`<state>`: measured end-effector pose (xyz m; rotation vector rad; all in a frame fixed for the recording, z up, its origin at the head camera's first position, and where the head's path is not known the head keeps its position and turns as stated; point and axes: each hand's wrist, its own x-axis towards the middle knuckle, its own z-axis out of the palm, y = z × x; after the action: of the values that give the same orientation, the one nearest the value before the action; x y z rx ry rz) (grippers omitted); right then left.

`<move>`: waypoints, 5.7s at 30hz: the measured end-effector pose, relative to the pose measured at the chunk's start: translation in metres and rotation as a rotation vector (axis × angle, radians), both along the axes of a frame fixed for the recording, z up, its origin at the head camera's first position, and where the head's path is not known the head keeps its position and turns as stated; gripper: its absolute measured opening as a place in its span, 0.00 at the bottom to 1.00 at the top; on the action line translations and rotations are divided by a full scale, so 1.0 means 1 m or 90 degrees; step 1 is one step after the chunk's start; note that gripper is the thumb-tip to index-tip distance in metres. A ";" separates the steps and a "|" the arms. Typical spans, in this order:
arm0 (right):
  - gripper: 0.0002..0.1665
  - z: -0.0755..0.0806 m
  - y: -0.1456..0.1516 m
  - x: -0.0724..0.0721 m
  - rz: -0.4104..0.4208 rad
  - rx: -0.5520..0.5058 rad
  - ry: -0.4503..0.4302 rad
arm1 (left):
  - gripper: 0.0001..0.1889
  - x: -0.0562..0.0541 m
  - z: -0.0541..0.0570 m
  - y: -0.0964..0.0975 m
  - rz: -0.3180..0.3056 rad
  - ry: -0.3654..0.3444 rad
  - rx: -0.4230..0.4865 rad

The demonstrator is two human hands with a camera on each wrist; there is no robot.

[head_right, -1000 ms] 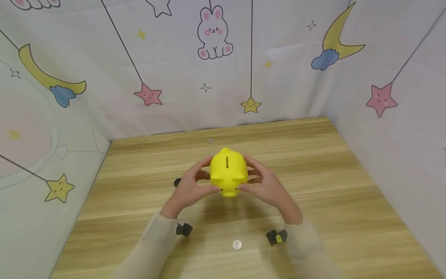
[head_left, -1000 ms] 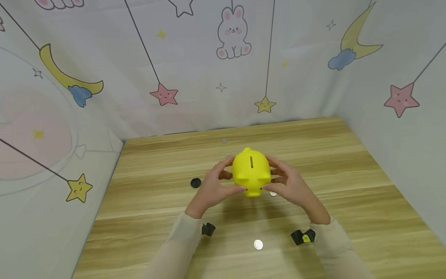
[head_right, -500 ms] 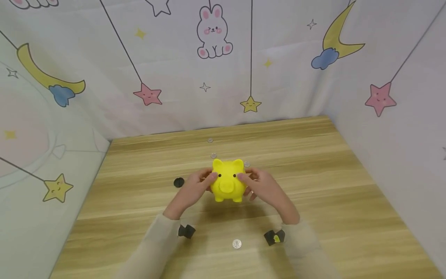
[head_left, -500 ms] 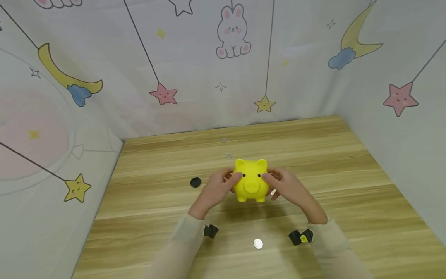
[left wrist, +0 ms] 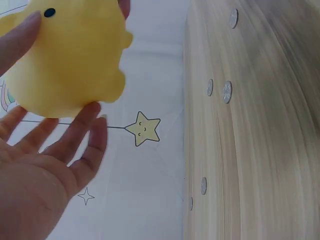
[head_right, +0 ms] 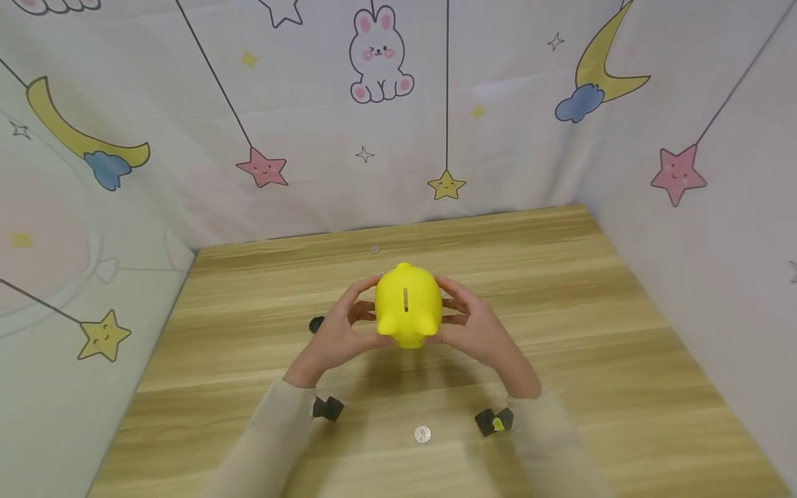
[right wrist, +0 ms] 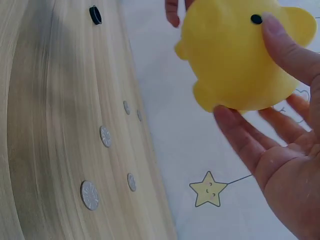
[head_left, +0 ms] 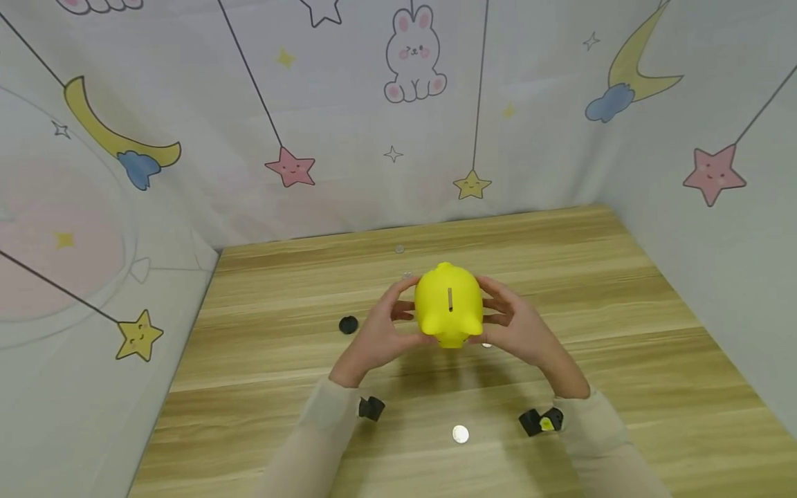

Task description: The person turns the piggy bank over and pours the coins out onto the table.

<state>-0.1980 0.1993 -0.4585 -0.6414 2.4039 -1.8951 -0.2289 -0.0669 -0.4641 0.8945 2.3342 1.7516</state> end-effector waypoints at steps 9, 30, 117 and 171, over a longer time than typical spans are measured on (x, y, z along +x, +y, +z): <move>0.55 -0.005 -0.002 -0.001 0.003 -0.019 0.094 | 0.51 -0.001 0.000 0.003 -0.007 0.097 0.031; 0.50 0.002 -0.021 -0.002 -0.084 0.192 -0.287 | 0.42 0.005 -0.007 0.020 0.092 -0.249 -0.188; 0.56 0.013 0.003 0.003 -0.007 -0.036 0.003 | 0.47 0.003 0.006 0.014 -0.011 0.002 0.117; 0.53 0.009 0.002 0.002 -0.027 0.074 -0.133 | 0.42 0.004 0.010 0.007 -0.005 -0.142 0.002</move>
<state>-0.1955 0.2016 -0.4494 -0.3694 2.3891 -1.7229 -0.2249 -0.0601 -0.4536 0.6687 2.1836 1.7526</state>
